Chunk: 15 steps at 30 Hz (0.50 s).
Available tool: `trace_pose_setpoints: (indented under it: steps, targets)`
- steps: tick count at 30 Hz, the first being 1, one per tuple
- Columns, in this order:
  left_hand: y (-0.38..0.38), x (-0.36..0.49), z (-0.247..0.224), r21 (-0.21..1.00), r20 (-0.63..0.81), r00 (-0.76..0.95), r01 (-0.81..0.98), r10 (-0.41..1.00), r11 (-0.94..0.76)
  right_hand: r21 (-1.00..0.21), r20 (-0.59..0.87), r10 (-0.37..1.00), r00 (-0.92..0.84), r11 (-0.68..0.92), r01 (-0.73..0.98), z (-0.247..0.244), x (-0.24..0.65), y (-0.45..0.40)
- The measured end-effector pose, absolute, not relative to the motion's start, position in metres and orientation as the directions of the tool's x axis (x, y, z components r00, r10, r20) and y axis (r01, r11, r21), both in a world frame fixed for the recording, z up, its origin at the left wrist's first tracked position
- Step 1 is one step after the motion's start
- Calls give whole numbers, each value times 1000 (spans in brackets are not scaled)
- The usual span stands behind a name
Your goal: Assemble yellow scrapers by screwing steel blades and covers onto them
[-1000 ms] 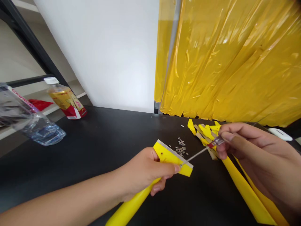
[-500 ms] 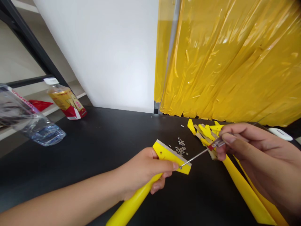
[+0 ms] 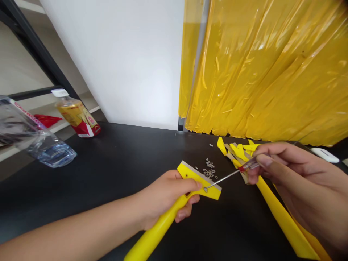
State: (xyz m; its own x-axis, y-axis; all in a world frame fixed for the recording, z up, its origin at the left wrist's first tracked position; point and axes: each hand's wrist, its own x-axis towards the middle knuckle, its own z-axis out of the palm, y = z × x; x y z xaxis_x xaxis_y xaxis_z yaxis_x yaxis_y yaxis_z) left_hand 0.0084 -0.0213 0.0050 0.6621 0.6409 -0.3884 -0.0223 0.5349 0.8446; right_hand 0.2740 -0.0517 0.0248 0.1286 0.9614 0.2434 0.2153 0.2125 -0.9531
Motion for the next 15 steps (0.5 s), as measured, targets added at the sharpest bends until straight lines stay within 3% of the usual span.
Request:
trace_pose_setpoints:
  steps: [15]
  targets:
    - [-20,7,3,832,-395,666,-33,632,554,-956,250,959,137,222,194,26,274,-53]
